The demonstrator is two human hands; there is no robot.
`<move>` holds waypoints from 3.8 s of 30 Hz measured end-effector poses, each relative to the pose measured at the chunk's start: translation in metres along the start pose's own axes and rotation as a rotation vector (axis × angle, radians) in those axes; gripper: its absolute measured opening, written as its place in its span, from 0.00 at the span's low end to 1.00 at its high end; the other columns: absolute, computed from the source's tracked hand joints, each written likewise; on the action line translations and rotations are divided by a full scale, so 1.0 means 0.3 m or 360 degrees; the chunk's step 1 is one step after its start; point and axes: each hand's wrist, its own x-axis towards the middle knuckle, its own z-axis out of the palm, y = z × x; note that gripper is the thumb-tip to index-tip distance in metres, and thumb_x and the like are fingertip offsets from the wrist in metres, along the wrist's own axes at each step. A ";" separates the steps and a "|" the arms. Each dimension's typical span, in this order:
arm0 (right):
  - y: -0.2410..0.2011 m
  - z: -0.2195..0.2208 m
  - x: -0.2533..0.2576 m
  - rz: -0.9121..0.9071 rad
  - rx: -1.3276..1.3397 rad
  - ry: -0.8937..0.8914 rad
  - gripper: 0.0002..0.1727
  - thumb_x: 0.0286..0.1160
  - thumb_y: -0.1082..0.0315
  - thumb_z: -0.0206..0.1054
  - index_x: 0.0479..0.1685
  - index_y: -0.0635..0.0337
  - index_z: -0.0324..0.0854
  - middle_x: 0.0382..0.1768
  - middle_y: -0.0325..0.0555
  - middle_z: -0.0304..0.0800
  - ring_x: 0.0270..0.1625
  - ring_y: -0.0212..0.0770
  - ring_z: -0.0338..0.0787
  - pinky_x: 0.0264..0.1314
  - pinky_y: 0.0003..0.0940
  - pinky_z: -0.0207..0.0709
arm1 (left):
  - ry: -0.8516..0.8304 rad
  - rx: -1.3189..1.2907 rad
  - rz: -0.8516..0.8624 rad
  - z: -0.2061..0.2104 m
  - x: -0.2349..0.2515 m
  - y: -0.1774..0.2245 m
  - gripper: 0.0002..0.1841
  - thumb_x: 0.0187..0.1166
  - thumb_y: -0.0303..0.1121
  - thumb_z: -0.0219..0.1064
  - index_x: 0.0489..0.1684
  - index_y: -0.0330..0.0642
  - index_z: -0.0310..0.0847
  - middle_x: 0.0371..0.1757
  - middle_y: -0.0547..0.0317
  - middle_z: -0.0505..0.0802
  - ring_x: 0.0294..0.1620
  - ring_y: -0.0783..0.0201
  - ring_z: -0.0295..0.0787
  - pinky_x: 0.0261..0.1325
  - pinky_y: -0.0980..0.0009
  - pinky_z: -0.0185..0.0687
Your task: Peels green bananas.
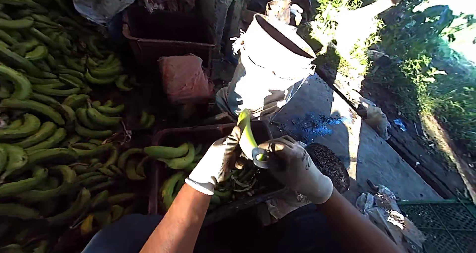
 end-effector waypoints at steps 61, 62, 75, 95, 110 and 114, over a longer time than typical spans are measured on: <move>0.327 0.074 -0.040 0.1125 0.0417 0.0317 0.29 0.82 0.35 0.58 0.67 0.44 0.84 0.57 0.41 0.90 0.58 0.40 0.90 0.64 0.51 0.83 | 0.0117 -0.0134 0.0137 0.080 0.035 -0.116 0.29 0.93 0.56 0.41 0.59 0.42 0.82 0.36 0.53 0.89 0.29 0.63 0.86 0.29 0.66 0.86; 0.296 0.069 -0.048 0.1052 0.0471 0.0330 0.28 0.81 0.36 0.60 0.66 0.45 0.84 0.55 0.40 0.91 0.55 0.37 0.90 0.61 0.47 0.85 | 0.0104 -0.0170 0.0138 0.074 0.039 -0.109 0.27 0.93 0.54 0.45 0.60 0.42 0.82 0.37 0.53 0.90 0.30 0.63 0.87 0.31 0.66 0.87; 0.129 0.211 -0.094 0.0267 0.0473 0.0159 0.24 0.77 0.45 0.70 0.65 0.47 0.89 0.54 0.47 0.90 0.59 0.42 0.88 0.65 0.44 0.83 | 0.0140 0.0003 0.0391 0.073 -0.014 -0.097 0.19 0.92 0.36 0.43 0.65 0.38 0.78 0.48 0.58 0.91 0.45 0.68 0.90 0.48 0.70 0.90; 0.219 0.097 -0.039 0.1043 0.0431 0.0262 0.30 0.80 0.38 0.63 0.70 0.49 0.81 0.58 0.42 0.91 0.59 0.37 0.90 0.65 0.46 0.85 | 0.0195 -0.0063 0.0389 0.097 0.035 -0.111 0.22 0.92 0.38 0.51 0.76 0.34 0.71 0.49 0.46 0.92 0.42 0.59 0.92 0.45 0.65 0.91; 0.274 0.142 -0.006 0.0824 0.0361 0.0150 0.22 0.86 0.45 0.59 0.65 0.45 0.88 0.58 0.40 0.93 0.63 0.40 0.90 0.68 0.53 0.82 | -0.0210 0.0206 0.0095 0.102 -0.030 -0.087 0.25 0.91 0.43 0.53 0.83 0.45 0.70 0.58 0.56 0.91 0.51 0.66 0.90 0.54 0.68 0.90; 0.317 0.104 -0.015 0.1061 0.0469 0.0246 0.24 0.82 0.40 0.62 0.65 0.43 0.86 0.52 0.38 0.93 0.52 0.36 0.91 0.59 0.49 0.85 | -0.0147 -0.0139 0.0072 0.107 0.003 -0.117 0.23 0.89 0.44 0.58 0.76 0.41 0.73 0.48 0.51 0.91 0.41 0.64 0.90 0.41 0.68 0.90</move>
